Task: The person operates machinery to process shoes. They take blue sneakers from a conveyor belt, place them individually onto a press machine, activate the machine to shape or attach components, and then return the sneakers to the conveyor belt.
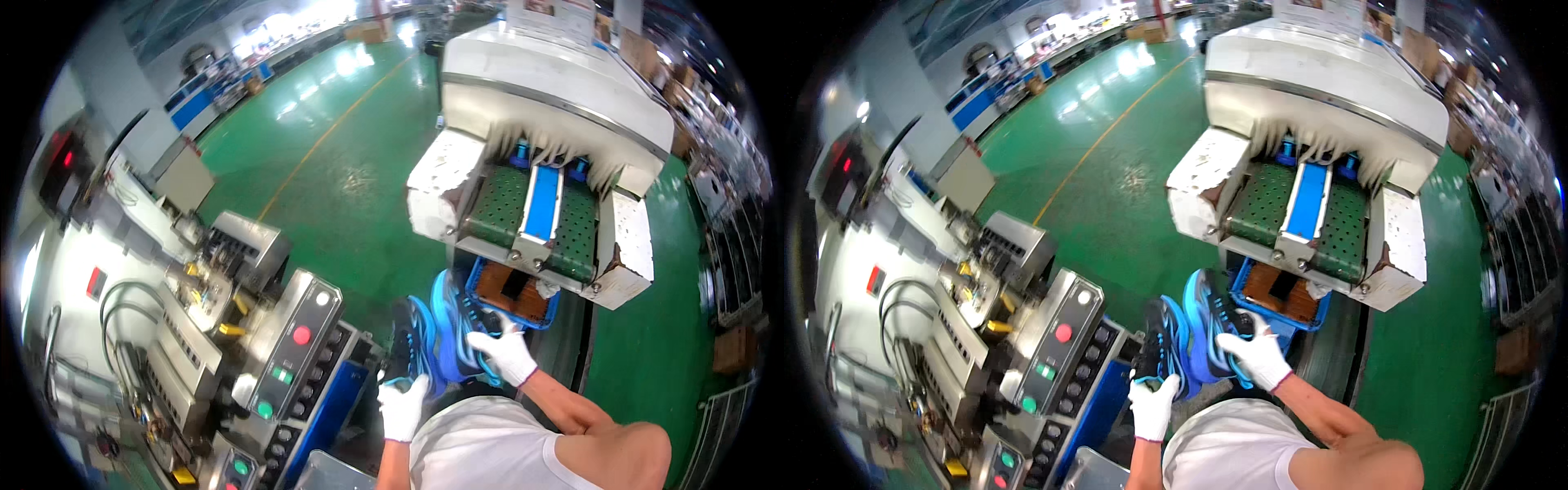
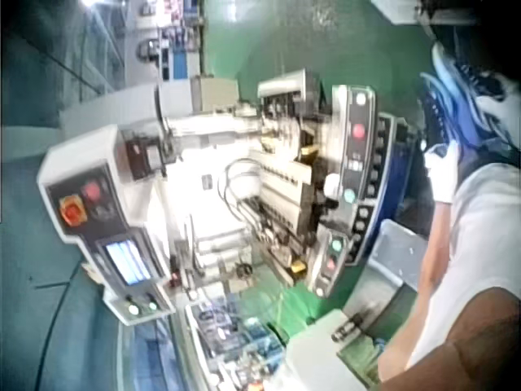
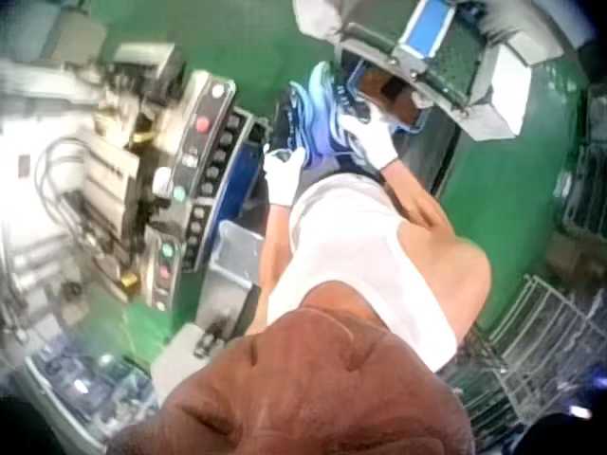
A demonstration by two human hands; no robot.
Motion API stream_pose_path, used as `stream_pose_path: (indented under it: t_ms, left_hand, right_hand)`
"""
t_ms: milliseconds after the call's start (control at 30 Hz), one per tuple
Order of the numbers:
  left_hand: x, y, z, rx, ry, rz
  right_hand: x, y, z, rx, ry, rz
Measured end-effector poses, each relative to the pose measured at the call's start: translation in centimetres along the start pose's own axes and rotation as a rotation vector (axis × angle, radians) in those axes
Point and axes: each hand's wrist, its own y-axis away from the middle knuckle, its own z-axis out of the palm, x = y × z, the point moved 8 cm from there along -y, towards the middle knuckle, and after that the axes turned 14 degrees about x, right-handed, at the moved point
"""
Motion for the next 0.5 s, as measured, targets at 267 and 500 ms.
stream_pose_path:
  t_ms: [267,500]
  left_hand:
    - [25.5,-7.8,22.7,-0.316,0.103,0.455]
    - [32.0,-13.8,44.3,-0.180,-0.153,0.814]
  right_hand:
    - [-15.0,-12.2,-20.7,0.732,0.415,-0.404]
    - [-16.1,-30.8,-24.6,0.719,0.781,-0.412]
